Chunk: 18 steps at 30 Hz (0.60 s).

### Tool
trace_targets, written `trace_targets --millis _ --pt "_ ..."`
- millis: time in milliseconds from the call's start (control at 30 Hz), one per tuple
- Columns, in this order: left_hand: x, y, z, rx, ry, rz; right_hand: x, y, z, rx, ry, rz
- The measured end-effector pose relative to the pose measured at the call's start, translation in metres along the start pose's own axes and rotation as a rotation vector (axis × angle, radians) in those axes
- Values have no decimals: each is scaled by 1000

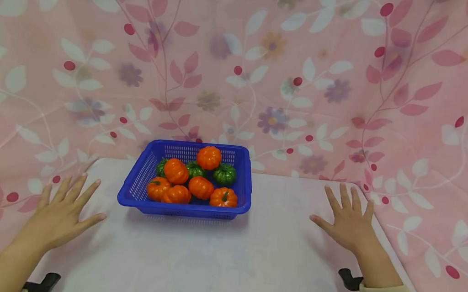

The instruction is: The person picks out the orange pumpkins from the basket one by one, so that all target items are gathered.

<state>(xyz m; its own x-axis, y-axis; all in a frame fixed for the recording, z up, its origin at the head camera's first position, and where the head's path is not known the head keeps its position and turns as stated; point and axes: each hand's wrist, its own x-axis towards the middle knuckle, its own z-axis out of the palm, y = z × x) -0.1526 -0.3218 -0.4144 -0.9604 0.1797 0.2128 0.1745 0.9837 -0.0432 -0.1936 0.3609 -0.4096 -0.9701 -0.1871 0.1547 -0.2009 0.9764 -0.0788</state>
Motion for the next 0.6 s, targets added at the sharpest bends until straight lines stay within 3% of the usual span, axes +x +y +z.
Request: trace_targets --millis 200,600 --pt "6 14 -5 -35 33 26 8 -20 1 54 29 -35" --pt "23 31 4 -145 77 23 34 -63 2 140 57 -108"
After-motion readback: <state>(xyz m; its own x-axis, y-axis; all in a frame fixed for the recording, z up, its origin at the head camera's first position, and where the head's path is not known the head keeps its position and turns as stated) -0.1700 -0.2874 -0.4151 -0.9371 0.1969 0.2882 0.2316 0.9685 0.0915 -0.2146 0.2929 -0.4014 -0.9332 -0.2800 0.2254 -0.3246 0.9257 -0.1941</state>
